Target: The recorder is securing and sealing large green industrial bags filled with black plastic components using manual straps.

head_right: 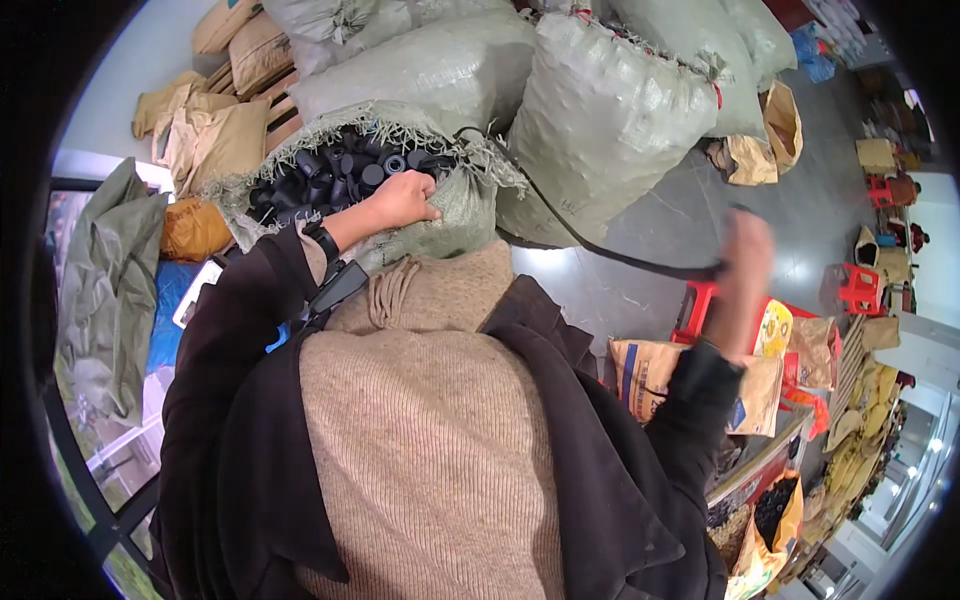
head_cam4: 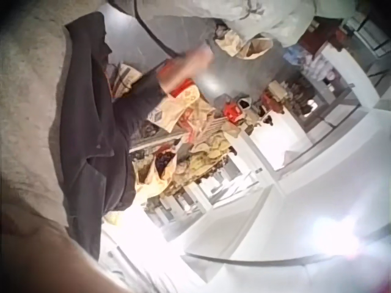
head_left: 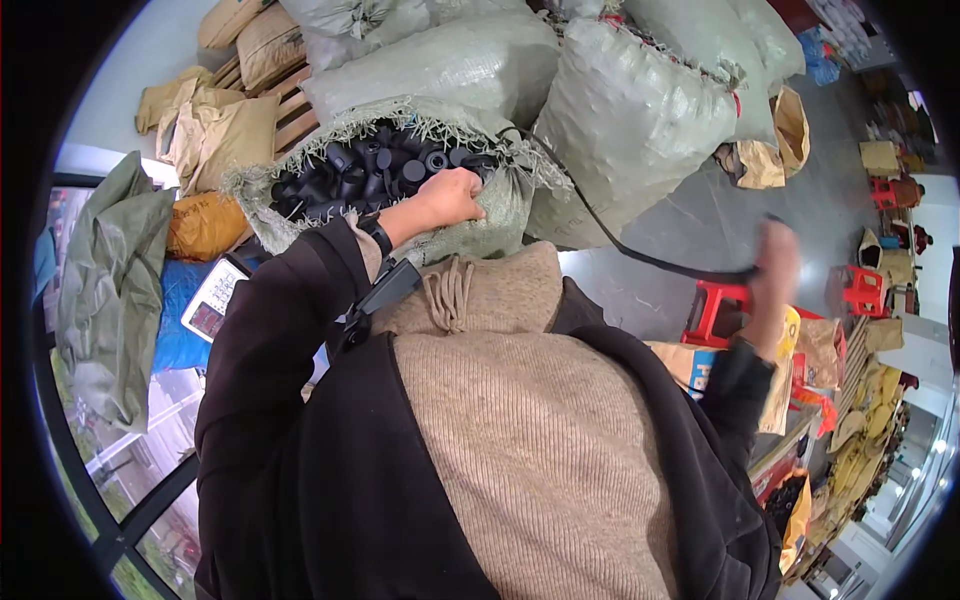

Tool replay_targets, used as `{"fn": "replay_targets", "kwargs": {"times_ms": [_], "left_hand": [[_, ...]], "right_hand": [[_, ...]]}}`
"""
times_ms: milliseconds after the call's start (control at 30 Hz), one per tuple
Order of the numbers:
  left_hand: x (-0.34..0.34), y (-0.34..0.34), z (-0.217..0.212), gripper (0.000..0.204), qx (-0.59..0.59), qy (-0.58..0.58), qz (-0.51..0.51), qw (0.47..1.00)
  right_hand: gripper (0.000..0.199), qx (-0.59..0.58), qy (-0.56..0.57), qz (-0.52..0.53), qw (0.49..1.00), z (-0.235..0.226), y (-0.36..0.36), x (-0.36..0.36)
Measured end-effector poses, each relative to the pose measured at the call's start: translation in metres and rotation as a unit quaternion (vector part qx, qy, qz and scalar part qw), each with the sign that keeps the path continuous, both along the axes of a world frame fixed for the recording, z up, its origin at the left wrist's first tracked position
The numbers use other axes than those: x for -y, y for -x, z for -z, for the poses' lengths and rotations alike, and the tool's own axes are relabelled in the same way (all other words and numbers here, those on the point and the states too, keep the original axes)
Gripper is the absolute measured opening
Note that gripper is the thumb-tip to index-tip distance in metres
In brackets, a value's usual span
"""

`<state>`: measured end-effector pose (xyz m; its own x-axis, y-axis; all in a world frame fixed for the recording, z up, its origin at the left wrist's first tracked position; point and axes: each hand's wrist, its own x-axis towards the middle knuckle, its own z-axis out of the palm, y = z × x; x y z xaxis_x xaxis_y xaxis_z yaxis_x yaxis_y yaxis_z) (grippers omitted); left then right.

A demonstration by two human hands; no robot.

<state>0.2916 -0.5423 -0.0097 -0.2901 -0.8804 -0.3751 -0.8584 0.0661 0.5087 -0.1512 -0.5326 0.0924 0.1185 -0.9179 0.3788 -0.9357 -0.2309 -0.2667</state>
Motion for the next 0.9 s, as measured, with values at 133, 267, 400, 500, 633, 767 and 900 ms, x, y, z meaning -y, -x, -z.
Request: {"fn": "replay_targets", "kwargs": {"times_ms": [133,267,400,500,633,767,900], "left_hand": [[-0.005,0.011,0.001,0.027,-0.061,0.110,0.001,0.992],[-0.002,0.010,0.006,0.024,-0.120,0.005,-0.086,0.989],[-0.002,0.008,0.007,0.021,-0.173,-0.183,-0.153,0.956],[0.003,-0.016,0.058,0.017,-0.269,-0.058,0.128,0.953],[-0.001,0.023,-0.037,0.029,-0.187,-0.331,-0.244,0.892],[0.003,0.019,-0.034,0.040,-0.157,-0.357,-0.191,0.901],[0.010,0.019,-0.013,0.044,-0.166,-0.362,-0.157,0.904]], "right_hand": [[0.019,0.234,-0.243,-0.257,0.905,0.059,-0.146,0.022],[0.016,0.221,-0.361,-0.424,0.800,0.077,-0.214,0.033],[0.015,0.221,-0.429,-0.454,0.749,0.093,-0.231,0.038],[0.013,0.200,-0.453,-0.503,0.709,0.105,-0.236,0.044],[0.015,0.231,-0.502,-0.483,0.680,0.109,-0.236,0.046],[0.018,0.260,-0.554,-0.472,0.635,0.105,-0.244,0.051],[0.017,0.261,-0.615,-0.425,0.611,0.101,-0.246,0.055]]}}
